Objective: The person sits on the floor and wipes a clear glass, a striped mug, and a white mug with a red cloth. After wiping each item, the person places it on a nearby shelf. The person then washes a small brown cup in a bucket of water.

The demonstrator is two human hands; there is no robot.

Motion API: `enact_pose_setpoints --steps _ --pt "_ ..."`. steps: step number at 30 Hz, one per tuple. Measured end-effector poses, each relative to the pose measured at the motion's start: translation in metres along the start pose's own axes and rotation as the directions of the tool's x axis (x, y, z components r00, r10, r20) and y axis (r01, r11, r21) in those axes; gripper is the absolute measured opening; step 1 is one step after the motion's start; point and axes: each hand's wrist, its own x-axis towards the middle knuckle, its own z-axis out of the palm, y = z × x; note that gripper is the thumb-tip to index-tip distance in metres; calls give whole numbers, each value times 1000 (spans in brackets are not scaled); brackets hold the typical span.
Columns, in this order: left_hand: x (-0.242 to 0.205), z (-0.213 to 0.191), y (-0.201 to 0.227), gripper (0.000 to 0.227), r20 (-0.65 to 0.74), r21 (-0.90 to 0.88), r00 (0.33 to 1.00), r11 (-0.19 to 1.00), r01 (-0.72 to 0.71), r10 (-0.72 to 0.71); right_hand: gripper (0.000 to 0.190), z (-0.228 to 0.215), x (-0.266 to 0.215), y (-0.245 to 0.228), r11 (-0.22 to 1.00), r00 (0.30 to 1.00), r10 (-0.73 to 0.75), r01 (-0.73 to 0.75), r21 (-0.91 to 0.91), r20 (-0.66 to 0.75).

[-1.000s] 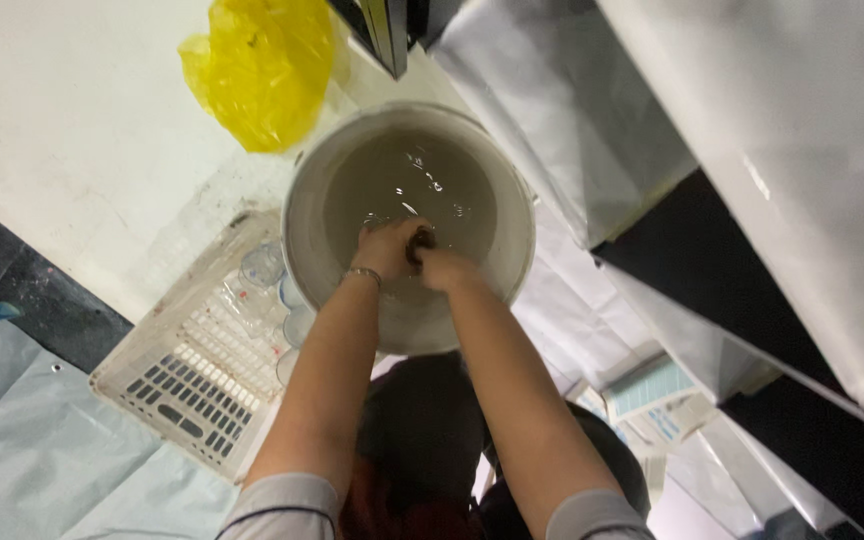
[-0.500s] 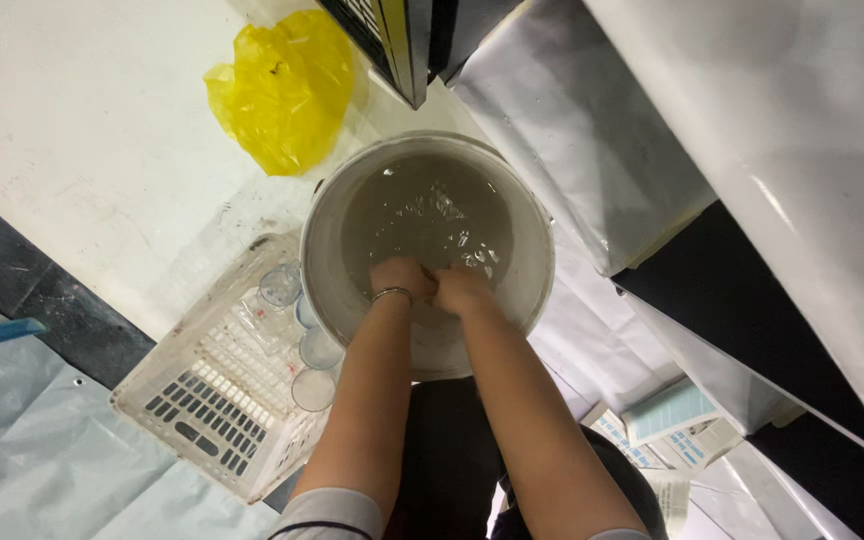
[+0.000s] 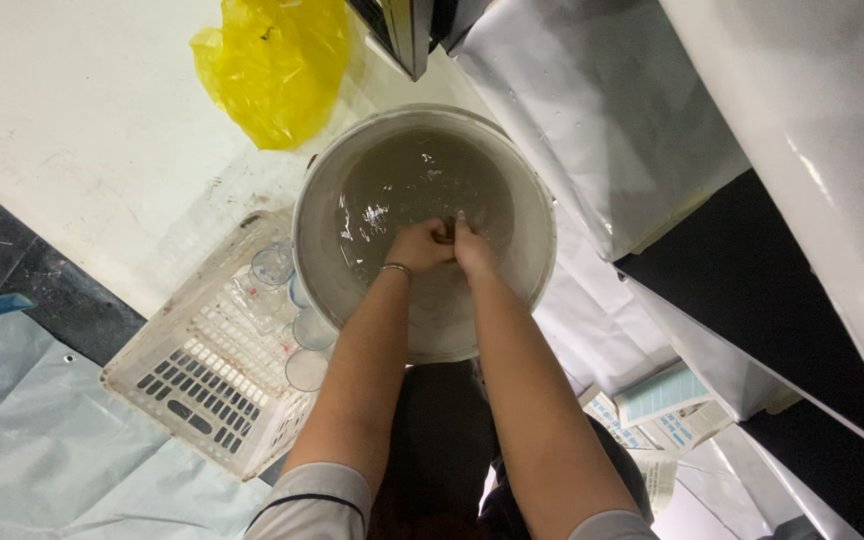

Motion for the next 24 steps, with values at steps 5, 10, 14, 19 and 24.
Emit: enact_pose_setpoints --steps 5,10,14,19,24 --pt "15 -6 -25 64 53 -45 998 998 38 -36 79 0 -7 -6 964 981 25 -74 255 192" --pt "15 2 -22 63 125 -147 992 989 26 -7 73 3 14 4 978 980 -199 198 -68 -5" --pt "13 5 -20 65 177 -65 984 998 -20 31 70 4 16 8 944 956 -280 258 -206 -89" --pt "21 0 -29 52 246 59 969 997 -53 37 71 4 3 4 876 924 -371 316 -364 -89" --pt "20 3 -26 38 49 294 998 955 -47 34 70 4 5 4 856 973 -225 168 -489 -59"
